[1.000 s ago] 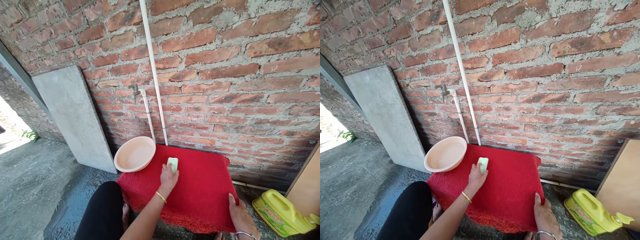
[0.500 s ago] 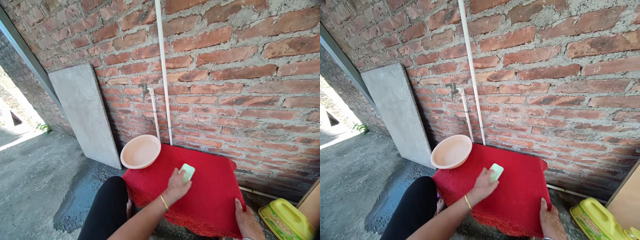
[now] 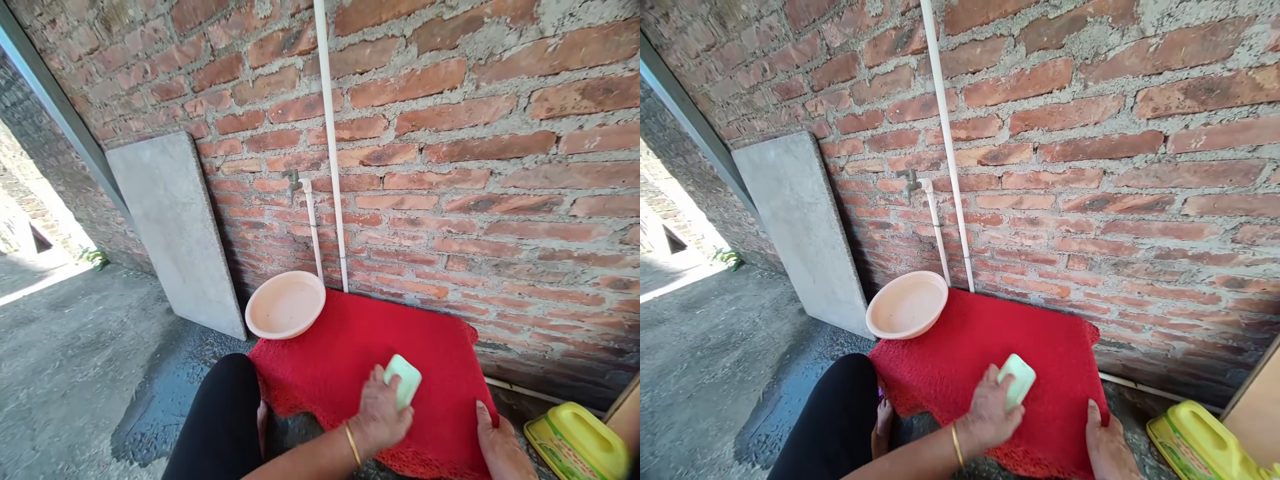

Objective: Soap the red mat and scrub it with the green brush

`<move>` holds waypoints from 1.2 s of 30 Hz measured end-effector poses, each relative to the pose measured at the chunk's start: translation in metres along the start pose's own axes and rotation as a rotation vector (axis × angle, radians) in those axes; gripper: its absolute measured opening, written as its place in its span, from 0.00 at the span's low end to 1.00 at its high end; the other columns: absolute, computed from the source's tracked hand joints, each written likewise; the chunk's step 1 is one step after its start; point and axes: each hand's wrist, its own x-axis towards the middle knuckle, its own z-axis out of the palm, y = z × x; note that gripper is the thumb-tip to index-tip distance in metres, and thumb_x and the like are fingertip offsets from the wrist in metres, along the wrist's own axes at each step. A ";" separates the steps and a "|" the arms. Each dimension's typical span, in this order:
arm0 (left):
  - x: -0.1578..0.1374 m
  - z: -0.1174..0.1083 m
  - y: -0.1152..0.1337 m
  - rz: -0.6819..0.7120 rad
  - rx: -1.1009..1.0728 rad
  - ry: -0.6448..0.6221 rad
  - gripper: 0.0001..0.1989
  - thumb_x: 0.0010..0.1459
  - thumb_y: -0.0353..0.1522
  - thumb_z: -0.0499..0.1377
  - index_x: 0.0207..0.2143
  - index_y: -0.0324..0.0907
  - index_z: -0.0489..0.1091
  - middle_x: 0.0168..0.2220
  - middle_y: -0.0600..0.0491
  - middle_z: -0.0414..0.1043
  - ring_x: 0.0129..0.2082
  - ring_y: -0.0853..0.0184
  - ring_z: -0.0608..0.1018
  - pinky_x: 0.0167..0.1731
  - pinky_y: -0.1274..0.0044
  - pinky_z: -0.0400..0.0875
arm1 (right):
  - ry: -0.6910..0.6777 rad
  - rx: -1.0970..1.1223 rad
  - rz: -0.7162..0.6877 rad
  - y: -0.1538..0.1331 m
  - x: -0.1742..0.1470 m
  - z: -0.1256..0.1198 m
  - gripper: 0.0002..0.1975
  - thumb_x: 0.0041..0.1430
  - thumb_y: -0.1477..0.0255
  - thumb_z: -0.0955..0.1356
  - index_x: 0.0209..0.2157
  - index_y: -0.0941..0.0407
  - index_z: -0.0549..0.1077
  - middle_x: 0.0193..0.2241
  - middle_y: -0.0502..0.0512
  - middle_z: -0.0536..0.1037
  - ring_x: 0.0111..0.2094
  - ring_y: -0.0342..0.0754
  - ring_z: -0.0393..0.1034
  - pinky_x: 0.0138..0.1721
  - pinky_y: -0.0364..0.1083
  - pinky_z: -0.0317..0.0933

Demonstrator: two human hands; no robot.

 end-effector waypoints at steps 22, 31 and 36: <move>-0.019 -0.039 -0.073 -0.248 0.122 0.172 0.32 0.59 0.42 0.58 0.64 0.43 0.62 0.64 0.41 0.61 0.63 0.52 0.66 0.64 0.67 0.59 | -0.017 -0.005 -0.014 0.004 0.008 0.003 0.51 0.60 0.41 0.42 0.68 0.64 0.56 0.59 0.79 0.70 0.59 0.69 0.69 0.56 0.67 0.63; -0.047 0.007 -0.008 0.127 -0.095 -0.142 0.38 0.50 0.49 0.62 0.64 0.57 0.63 0.68 0.48 0.59 0.66 0.45 0.64 0.65 0.58 0.59 | -0.024 -0.031 -0.002 0.003 0.007 0.001 0.52 0.60 0.41 0.41 0.68 0.64 0.56 0.61 0.80 0.68 0.61 0.69 0.66 0.56 0.68 0.63; -0.046 -0.051 -0.075 -0.156 0.031 0.161 0.31 0.56 0.44 0.59 0.61 0.48 0.66 0.59 0.45 0.67 0.56 0.54 0.72 0.59 0.68 0.66 | -0.022 -0.002 -0.022 0.002 0.006 0.001 0.50 0.61 0.42 0.43 0.67 0.66 0.57 0.60 0.81 0.69 0.61 0.69 0.66 0.56 0.67 0.63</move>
